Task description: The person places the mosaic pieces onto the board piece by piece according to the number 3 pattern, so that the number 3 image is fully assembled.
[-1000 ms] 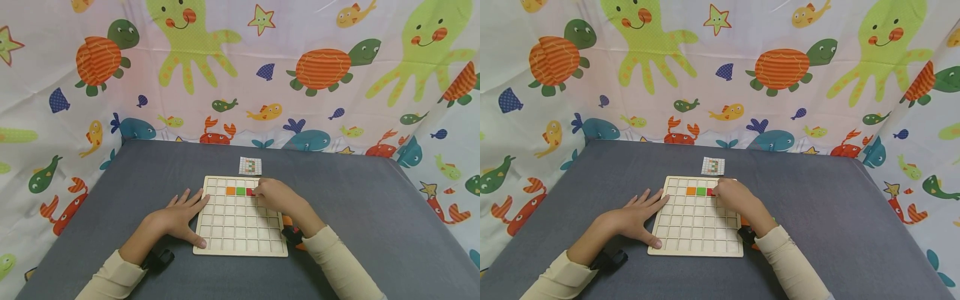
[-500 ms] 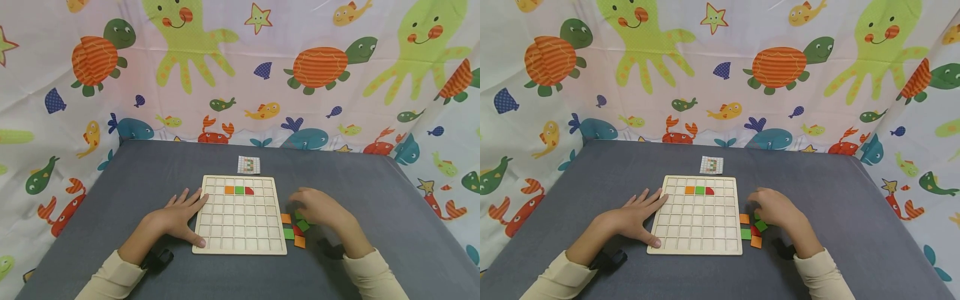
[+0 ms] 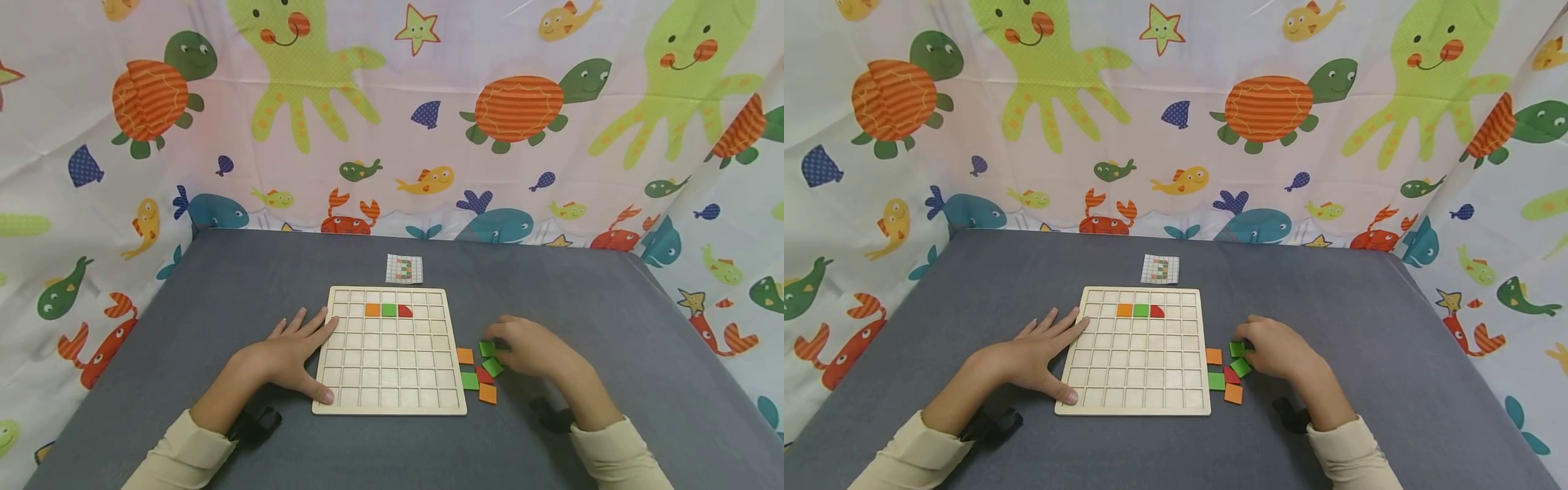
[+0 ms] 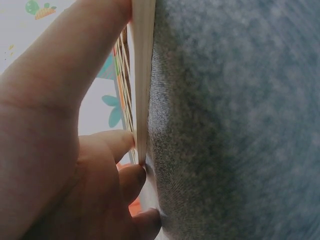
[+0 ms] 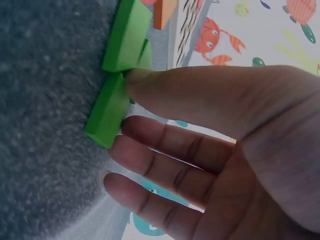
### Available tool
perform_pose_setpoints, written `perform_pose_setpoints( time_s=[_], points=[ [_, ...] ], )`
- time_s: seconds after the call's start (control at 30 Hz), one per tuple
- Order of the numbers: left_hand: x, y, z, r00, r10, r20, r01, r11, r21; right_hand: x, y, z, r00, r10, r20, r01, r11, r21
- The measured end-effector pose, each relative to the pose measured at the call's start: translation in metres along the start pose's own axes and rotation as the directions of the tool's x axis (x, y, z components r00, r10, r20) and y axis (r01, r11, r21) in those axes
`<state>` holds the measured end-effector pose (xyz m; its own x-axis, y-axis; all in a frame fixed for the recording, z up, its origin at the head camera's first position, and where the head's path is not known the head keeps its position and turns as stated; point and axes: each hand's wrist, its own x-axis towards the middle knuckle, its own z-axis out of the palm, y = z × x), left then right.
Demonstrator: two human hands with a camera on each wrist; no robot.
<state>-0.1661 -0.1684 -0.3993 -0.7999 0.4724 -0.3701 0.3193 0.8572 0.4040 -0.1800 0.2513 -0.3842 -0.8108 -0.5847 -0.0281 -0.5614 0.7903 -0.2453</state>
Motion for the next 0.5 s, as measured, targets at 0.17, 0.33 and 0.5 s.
perform_pose_setpoints(
  time_s=[0.17,0.33,0.5],
  points=[
    [0.001,-0.0003,0.001,1.0,-0.008,-0.008,0.008,1.0,0.001,0.0034,-0.0025,0.0033,1.0,0.016,0.005,-0.016,1.0,-0.02],
    [0.0017,-0.0009,0.0014,1.0,-0.018,-0.01,0.018,1.0,0.007,0.0056,-0.0044,0.004,1.0,0.005,0.0,-0.005,0.999,-0.039],
    [0.0011,-0.0003,0.0006,1.0,-0.013,-0.005,0.013,1.0,0.006,0.0074,-0.0015,0.0034,1.0,-0.019,0.005,0.019,0.999,-0.038]
  ],
)
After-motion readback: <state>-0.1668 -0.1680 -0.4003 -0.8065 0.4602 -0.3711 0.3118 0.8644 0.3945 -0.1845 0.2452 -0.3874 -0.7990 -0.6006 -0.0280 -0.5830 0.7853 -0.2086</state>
